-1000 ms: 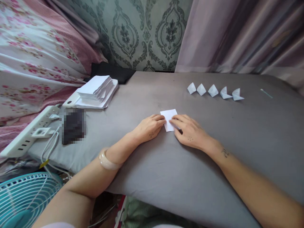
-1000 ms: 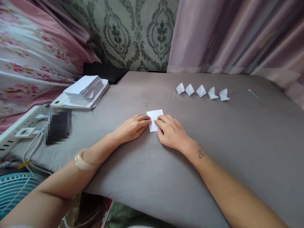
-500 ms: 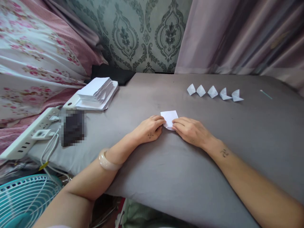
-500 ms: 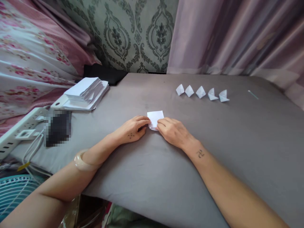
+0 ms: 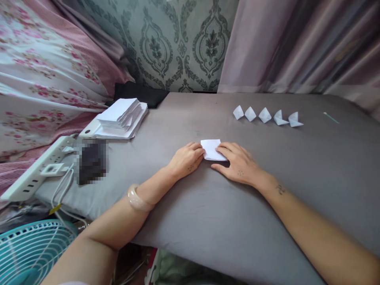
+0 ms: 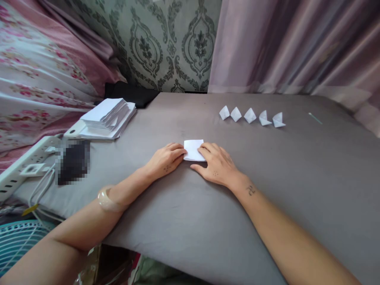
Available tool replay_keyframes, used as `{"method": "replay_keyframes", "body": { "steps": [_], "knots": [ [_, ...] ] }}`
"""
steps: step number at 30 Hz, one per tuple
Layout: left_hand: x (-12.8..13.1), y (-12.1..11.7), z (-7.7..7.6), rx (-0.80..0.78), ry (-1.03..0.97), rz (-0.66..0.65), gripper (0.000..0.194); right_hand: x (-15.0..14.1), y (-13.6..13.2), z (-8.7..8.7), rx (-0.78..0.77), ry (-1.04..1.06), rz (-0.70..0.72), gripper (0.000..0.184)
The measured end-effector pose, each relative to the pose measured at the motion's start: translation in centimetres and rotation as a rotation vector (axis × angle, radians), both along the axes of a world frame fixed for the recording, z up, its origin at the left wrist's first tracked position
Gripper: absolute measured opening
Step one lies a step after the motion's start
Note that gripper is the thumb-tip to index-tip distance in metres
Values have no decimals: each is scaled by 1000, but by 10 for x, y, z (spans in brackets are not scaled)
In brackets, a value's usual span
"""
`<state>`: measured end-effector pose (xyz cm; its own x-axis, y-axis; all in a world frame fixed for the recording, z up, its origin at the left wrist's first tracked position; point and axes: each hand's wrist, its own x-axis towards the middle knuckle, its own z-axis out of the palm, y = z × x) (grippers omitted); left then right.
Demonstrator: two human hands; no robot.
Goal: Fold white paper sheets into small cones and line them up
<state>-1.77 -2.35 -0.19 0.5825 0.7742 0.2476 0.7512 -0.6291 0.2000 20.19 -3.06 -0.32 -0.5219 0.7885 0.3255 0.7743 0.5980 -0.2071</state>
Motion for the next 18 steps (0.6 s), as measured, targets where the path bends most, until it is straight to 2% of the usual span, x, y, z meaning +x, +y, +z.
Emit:
{"method": "replay_keyframes", "body": {
  "steps": [4,11,14,18],
  "knots": [
    [-1,1,-1,1,-7,14,30,4,6,-4,-28,8,14,28],
    [2,-6,0,-11,-148,10,23,10,8,-4,-37,102,109,25],
    [7,-11,-1,-105,-259,141,18,10,10,-6,-84,164,79,22],
    [13,-13,0,-275,-381,357,15,7,16,-11,-149,281,-37,18]
  ]
}}
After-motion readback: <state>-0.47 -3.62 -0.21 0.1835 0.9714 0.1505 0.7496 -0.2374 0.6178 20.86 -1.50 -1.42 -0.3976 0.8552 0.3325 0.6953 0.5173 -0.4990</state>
